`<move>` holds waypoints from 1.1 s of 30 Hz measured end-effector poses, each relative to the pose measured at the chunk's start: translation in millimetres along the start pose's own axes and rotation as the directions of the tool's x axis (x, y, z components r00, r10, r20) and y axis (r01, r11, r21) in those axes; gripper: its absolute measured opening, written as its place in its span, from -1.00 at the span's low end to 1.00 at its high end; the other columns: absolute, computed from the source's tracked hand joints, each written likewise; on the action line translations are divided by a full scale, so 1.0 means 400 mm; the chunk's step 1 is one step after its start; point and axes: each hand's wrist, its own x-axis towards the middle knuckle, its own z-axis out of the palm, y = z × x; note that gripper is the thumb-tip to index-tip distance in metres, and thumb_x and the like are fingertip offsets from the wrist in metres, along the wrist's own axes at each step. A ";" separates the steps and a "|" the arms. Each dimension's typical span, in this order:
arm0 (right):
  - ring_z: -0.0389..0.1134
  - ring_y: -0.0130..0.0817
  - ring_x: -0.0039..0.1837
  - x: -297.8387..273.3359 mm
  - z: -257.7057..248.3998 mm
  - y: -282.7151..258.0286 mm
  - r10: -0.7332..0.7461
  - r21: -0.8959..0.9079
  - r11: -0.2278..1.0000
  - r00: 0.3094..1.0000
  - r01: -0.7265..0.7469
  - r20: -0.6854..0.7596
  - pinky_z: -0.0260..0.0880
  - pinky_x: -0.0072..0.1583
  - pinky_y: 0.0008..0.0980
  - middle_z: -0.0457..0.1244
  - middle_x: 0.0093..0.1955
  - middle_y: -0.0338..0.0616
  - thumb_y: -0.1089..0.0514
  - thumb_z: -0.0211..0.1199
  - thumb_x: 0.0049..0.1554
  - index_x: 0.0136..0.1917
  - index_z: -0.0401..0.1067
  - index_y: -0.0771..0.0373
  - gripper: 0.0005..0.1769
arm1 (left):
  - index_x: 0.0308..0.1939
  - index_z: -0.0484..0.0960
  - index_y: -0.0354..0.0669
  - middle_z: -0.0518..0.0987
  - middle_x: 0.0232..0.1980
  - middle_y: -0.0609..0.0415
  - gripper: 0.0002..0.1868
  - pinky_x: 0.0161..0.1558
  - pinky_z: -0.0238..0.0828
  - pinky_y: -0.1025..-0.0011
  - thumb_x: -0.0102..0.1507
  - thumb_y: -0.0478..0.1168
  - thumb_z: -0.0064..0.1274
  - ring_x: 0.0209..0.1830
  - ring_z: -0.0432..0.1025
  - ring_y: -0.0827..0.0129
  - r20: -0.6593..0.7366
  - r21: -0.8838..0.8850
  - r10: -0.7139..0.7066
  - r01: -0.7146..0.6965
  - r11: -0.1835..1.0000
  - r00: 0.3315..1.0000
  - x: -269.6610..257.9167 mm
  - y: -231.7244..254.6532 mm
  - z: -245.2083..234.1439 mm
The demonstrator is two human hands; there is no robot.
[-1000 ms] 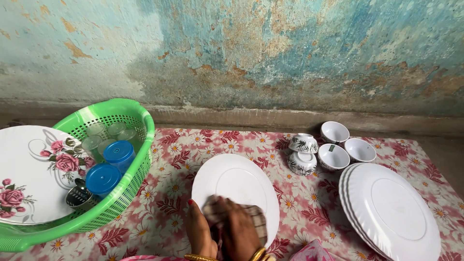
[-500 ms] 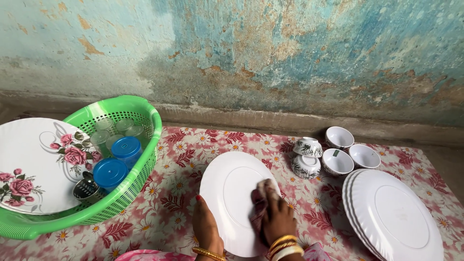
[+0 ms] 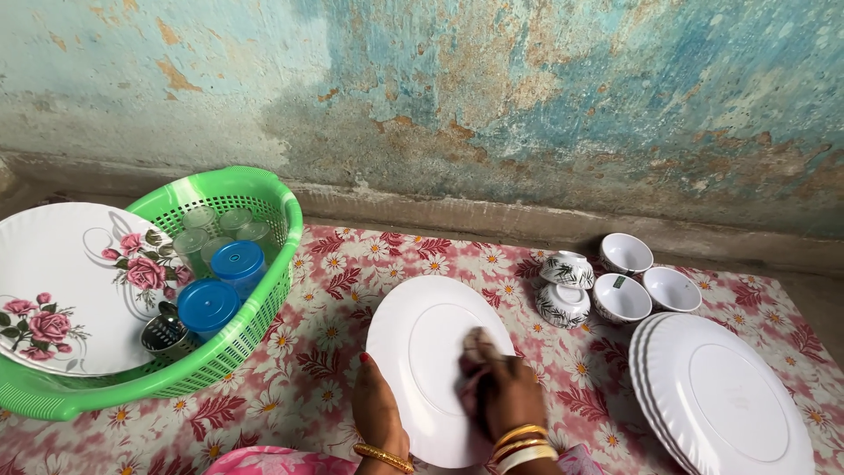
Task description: The person wipes several white plates with a cloth, flipping them over to clean both sides. The person places the cleaned plates into a green plastic basket. The person also handles small bowls and containers nearby.
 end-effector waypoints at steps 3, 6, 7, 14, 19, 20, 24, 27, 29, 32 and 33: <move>0.37 -0.03 0.13 0.014 0.002 0.049 0.073 -0.015 0.997 0.996 -0.073 -0.049 0.42 0.11 -0.07 0.32 0.07 -0.07 0.21 0.23 0.04 0.34 0.41 -0.32 -0.37 | 0.37 0.45 -0.25 0.46 0.43 -0.06 -0.31 0.36 0.26 0.29 0.42 0.18 -0.37 0.40 0.38 0.14 0.021 0.008 0.012 -0.012 1.000 1.000 -0.015 0.014 0.001; 0.36 -0.05 0.06 -0.009 0.007 -0.003 -0.006 -0.002 1.000 1.000 0.006 -0.006 0.42 0.11 -0.13 0.31 0.03 -0.06 0.23 0.20 0.05 0.41 0.38 -0.34 -0.29 | 0.35 0.47 -0.27 0.49 0.40 -0.07 -0.32 0.34 0.26 0.31 0.41 0.18 -0.34 0.38 0.40 0.15 0.011 0.024 0.078 -0.078 0.997 0.997 -0.011 0.008 0.006; 0.35 -0.05 0.05 -0.022 0.003 -0.032 -0.070 -0.021 0.997 0.998 0.070 0.002 0.41 0.10 -0.12 0.31 0.03 -0.08 0.23 0.21 0.02 0.42 0.38 -0.31 -0.28 | 0.34 0.48 -0.28 0.50 0.39 -0.07 -0.32 0.34 0.26 0.31 0.41 0.18 -0.33 0.37 0.40 0.16 -0.001 0.034 0.105 -0.105 0.994 0.994 -0.006 0.002 0.007; 0.35 -0.07 0.05 -0.077 -0.030 -0.159 -0.360 0.028 0.932 0.932 0.361 -0.048 0.36 0.06 -0.08 0.30 0.07 -0.07 0.22 0.26 -0.11 0.35 0.46 -0.25 -0.25 | 0.25 0.55 -0.33 0.59 0.29 -0.10 -0.33 0.26 0.33 0.26 0.42 0.18 -0.32 0.25 0.47 0.14 -0.039 -0.040 0.034 -0.036 0.999 0.999 0.037 -0.021 -0.010; 0.36 -0.10 0.08 -0.003 -0.007 -0.032 -0.080 -0.086 0.993 0.996 0.084 0.044 0.39 0.11 -0.11 0.30 0.08 -0.13 0.24 0.19 0.03 0.34 0.42 -0.33 -0.34 | 0.28 0.54 -0.26 0.56 0.31 -0.06 -0.31 0.27 0.31 0.27 0.41 0.22 -0.34 0.28 0.45 0.13 -0.055 0.064 0.075 -0.071 0.995 0.996 0.038 -0.022 -0.002; 0.36 -0.07 0.08 0.006 -0.002 -0.005 -0.035 -0.085 0.996 0.999 0.035 -0.002 0.39 0.11 -0.08 0.30 0.07 -0.11 0.23 0.20 0.03 0.32 0.44 -0.33 -0.36 | 0.29 0.53 -0.25 0.56 0.32 -0.06 -0.31 0.27 0.32 0.27 0.41 0.22 -0.34 0.29 0.45 0.13 -0.053 0.062 0.057 -0.053 0.997 0.997 0.035 -0.017 -0.001; 0.36 -0.03 0.07 0.003 0.013 0.013 0.055 -0.082 0.995 0.998 -0.056 -0.014 0.40 0.11 -0.09 0.30 0.07 -0.05 0.21 0.19 0.06 0.33 0.44 -0.30 -0.39 | 0.29 0.54 -0.24 0.56 0.33 -0.06 -0.31 0.30 0.31 0.27 0.41 0.23 -0.35 0.31 0.44 0.14 -0.044 0.093 0.065 -0.060 0.994 0.997 0.033 -0.011 0.001; 0.34 -0.03 0.01 -0.041 0.010 -0.056 -0.147 -0.087 0.985 0.987 0.151 0.058 0.38 0.07 -0.09 0.29 0.05 -0.07 0.17 0.21 0.02 0.46 0.37 -0.30 -0.26 | 0.29 0.54 -0.27 0.55 0.34 -0.08 -0.30 0.31 0.29 0.26 0.41 0.22 -0.35 0.32 0.44 0.14 -0.030 0.096 0.123 -0.119 0.988 0.992 0.044 -0.023 0.003; 0.34 -0.04 -0.01 -0.076 0.011 -0.118 -0.317 -0.034 0.948 0.948 0.316 -0.034 0.38 0.03 -0.09 0.29 0.04 -0.06 0.16 0.24 -0.01 0.38 0.39 -0.22 -0.33 | 0.30 0.52 -0.26 0.52 0.35 -0.09 -0.31 0.31 0.27 0.25 0.41 0.21 -0.35 0.33 0.41 0.11 -0.023 0.099 0.107 -0.105 0.990 0.994 0.051 -0.027 -0.004; 0.34 -0.06 -0.02 -0.095 -0.008 -0.157 -0.448 -0.014 0.893 0.883 0.450 -0.140 0.39 -0.01 -0.09 0.28 0.02 -0.04 0.16 0.27 -0.10 0.37 0.40 -0.20 -0.27 | 0.30 0.52 -0.24 0.52 0.33 -0.09 -0.32 0.28 0.28 0.24 0.41 0.21 -0.36 0.31 0.41 0.09 -0.020 0.119 0.060 -0.058 0.991 0.998 0.049 -0.021 -0.005; 0.35 -0.06 -0.02 -0.093 -0.009 -0.159 -0.472 -0.016 0.879 0.866 0.476 -0.166 0.39 -0.02 -0.09 0.28 0.01 -0.03 0.16 0.28 -0.13 0.38 0.41 -0.21 -0.23 | 0.27 0.55 -0.25 0.56 0.30 -0.09 -0.33 0.26 0.31 0.24 0.41 0.20 -0.34 0.27 0.45 0.10 -0.022 0.116 0.081 -0.078 0.990 0.996 0.046 -0.016 -0.003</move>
